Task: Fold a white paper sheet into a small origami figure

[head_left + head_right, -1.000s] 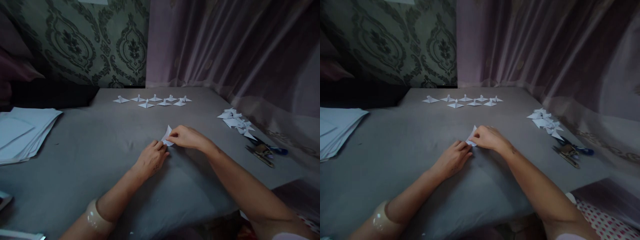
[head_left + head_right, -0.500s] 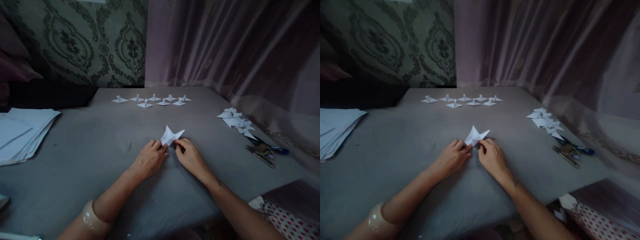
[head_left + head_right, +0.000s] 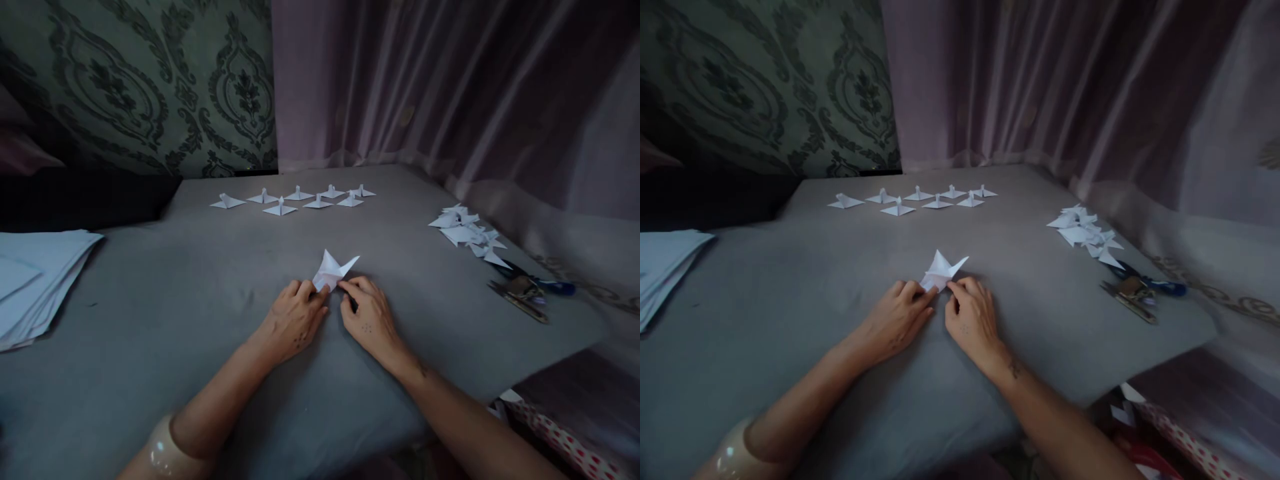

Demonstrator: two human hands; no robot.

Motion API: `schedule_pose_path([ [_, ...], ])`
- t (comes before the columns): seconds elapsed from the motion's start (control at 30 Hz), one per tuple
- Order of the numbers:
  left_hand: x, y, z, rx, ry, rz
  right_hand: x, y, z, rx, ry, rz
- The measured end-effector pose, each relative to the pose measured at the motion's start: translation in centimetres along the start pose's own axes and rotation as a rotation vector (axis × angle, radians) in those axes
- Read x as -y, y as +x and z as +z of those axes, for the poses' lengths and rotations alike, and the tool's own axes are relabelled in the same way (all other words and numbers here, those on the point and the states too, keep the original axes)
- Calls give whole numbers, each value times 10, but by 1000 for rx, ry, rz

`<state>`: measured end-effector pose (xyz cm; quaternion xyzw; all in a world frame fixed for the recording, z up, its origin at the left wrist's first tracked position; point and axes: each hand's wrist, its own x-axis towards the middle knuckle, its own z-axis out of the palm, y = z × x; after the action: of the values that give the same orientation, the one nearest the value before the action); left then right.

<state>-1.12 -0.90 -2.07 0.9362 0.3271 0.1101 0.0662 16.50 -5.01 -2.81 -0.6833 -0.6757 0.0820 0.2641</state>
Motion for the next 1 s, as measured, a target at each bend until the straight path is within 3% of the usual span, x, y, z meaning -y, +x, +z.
schedule_pose_path([
  [0.33, 1, -3, 3, -34, -30, -12, 3, -4, -2, -5, -16, -26],
  [0.53, -1, -3, 0, -40, -21, -4, 7, -5, -2, -42, -63, 33],
  [1.0, -2, -5, 0, -26, -29, -2, 7, -4, -8, 71, 16, -85],
])
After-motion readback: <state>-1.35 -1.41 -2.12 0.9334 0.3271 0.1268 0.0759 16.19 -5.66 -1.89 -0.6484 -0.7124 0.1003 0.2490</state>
